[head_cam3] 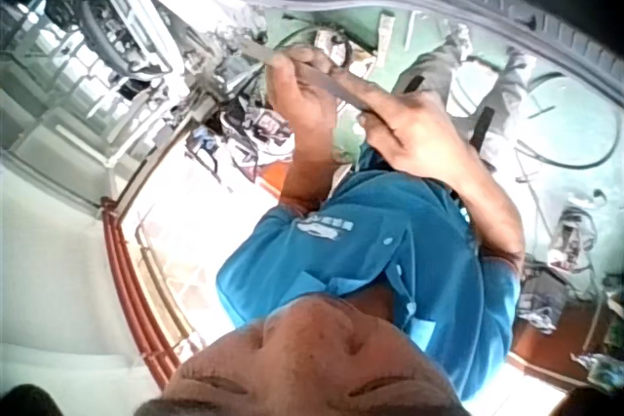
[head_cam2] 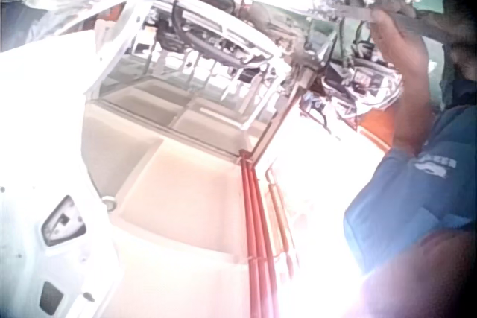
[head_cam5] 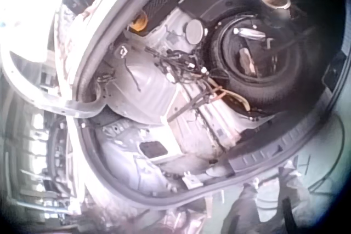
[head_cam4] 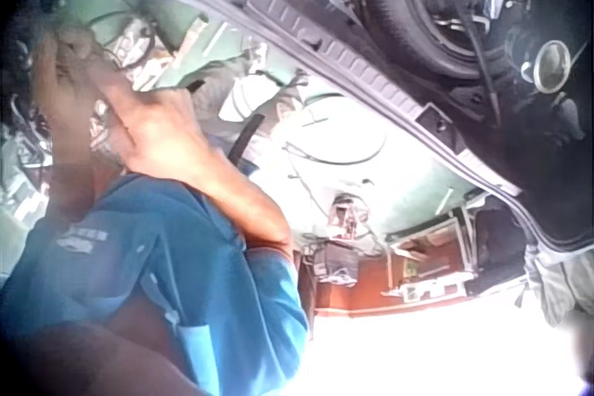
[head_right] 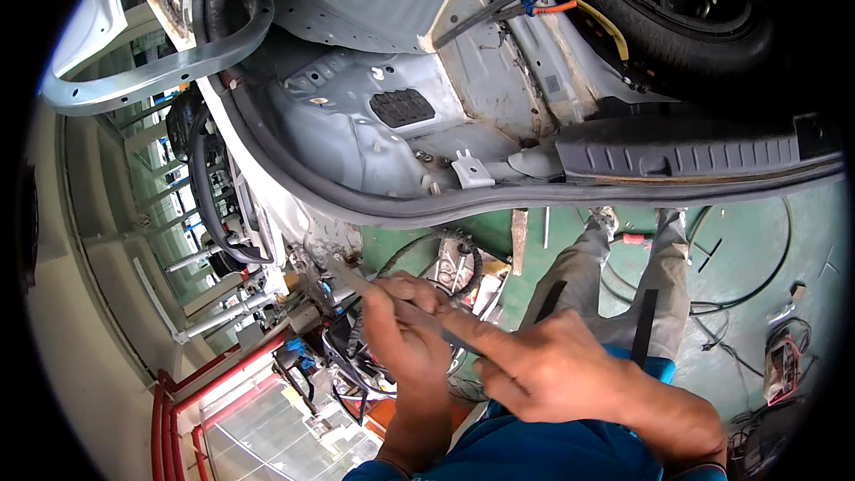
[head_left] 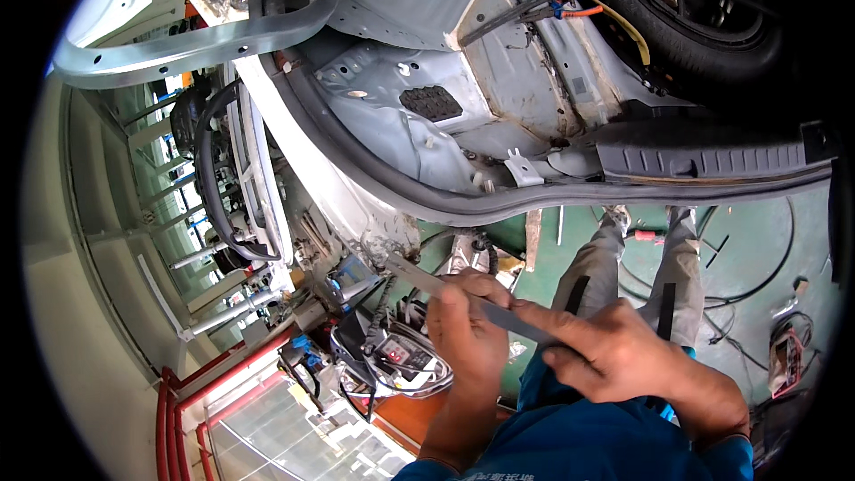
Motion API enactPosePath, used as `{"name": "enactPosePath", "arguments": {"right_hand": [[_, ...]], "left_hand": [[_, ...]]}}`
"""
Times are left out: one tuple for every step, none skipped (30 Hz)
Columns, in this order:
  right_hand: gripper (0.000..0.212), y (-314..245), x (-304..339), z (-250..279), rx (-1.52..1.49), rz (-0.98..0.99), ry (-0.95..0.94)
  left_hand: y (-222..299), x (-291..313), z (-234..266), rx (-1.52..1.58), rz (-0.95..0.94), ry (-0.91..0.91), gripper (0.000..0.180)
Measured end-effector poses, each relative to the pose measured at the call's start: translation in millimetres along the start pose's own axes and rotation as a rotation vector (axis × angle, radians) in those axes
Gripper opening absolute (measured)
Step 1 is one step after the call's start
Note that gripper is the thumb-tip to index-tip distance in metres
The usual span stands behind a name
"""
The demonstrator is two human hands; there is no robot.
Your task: The person uses a pry tool to detach and remove the rear bumper cover from a white car. They work along the edges and under the bumper, prying clips and fasteners to separate the panel from the vehicle body.
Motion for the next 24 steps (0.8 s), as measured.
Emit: {"name": "enactPosePath", "arguments": {"right_hand": [[0.060,-3.6,-3.8,-3.0,0.007,0.011,0.015],[0.061,-3.6,-6.5,-7.1,0.011,-0.008,0.015],[0.061,-4.2,-9.9,-12.9,0.016,-0.024,0.013],[0.061,-3.2,-11.1,-18.6,0.021,-0.041,0.012],[0.065,-2.8,-10.3,-25.2,-0.012,-0.011,0.045],[0.066,-5.2,-9.4,-29.8,-0.043,-0.027,0.042],[0.066,-8.5,-9.1,-33.6,-0.072,-0.044,0.040],[0.067,-11.1,-9.5,-36.0,-0.101,-0.062,0.037],[0.068,-15.2,-10.5,-37.0,-0.133,-0.068,0.025],[0.068,-18.1,-10.3,-37.9,-0.142,-0.082,0.030],[0.068,-20.9,-9.7,-39.3,-0.152,-0.097,0.035],[0.068,-22.7,-10.4,-40.9,-0.162,-0.114,0.040],[0.068,-26.4,-12.8,-41.4,-0.137,-0.129,0.039],[0.069,-31.5,-16.0,-41.4,-0.112,-0.144,0.038],[0.069,-35.3,-18.4,-40.7,-0.087,-0.161,0.037],[0.069,-38.3,-21.8,-39.3,-0.063,-0.169,0.022],[0.070,-40.6,-26.1,-36.8,-0.039,-0.178,0.006],[0.070,-41.5,-27.5,-35.2,-0.017,-0.185,-0.008],[0.070,-42.0,-27.4,-35.2,-0.007,-0.188,-0.015],[0.070,-42.7,-27.0,-35.3,0.002,-0.190,-0.022],[0.071,-43.4,-27.0,-35.4,0.011,-0.193,-0.028],[0.070,-45.5,-26.1,-35.2,0.010,-0.191,-0.034],[0.070,-48.5,-24.3,-34.0,0.009,-0.189,-0.039],[0.070,-50.6,-23.4,-33.6,0.008,-0.190,-0.046]], "left_hand": [[3.0,-3.0,0.1,0.101,0.041,0.015,0.036],[3.8,-6.1,0.8,0.119,0.063,0.035,0.036],[5.1,-9.3,2.8,0.139,0.082,0.058,0.036],[4.8,-11.3,5.1,0.160,0.103,0.080,0.036],[7.1,-12.2,8.0,0.139,0.076,0.097,0.036],[8.5,-11.1,10.1,0.130,0.085,0.116,0.036],[10.6,-8.9,12.0,0.122,0.094,0.134,0.036],[11.7,-7.3,14.5,0.114,0.105,0.151,0.036],[11.8,-7.4,17.2,0.112,0.086,0.140,0.037],[12.7,-6.3,18.1,0.126,0.101,0.129,0.037],[14.2,-5.3,18.9,0.139,0.116,0.118,0.037],[14.5,-6.0,19.8,0.153,0.133,0.107,0.038],[15.2,-8.1,19.0,0.198,0.141,0.093,0.037],[16.0,-10.8,17.5,0.244,0.150,0.078,0.037],[15.5,-13.3,16.0,0.290,0.159,0.064,0.037],[15.1,-16.0,14.9,0.310,0.165,0.050,0.037],[14.6,-18.9,13.9,0.330,0.171,0.036,0.038],[14.0,-20.1,11.6,0.347,0.176,0.021,0.038],[14.8,-20.3,10.0,0.350,0.173,0.019,0.038],[16.1,-19.9,7.6,0.353,0.170,0.018,0.039],[17.3,-20.0,5.6,0.355,0.167,0.014,0.039],[17.5,-17.4,5.9,0.336,0.170,0.018,0.039],[17.7,-12.5,7.3,0.317,0.173,0.020,0.039],[16.7,-10.0,8.8,0.299,0.178,0.025,0.039]]}}
Point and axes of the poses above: each hand's wrist, its own x-axis away from the middle knuckle, its own z-axis out of the back of the hand, y = z × x, the point moved 9 cm from there along -x, towards the middle knuckle, and after that the axes turned 6 degrees about z, right-handed, at the moved point
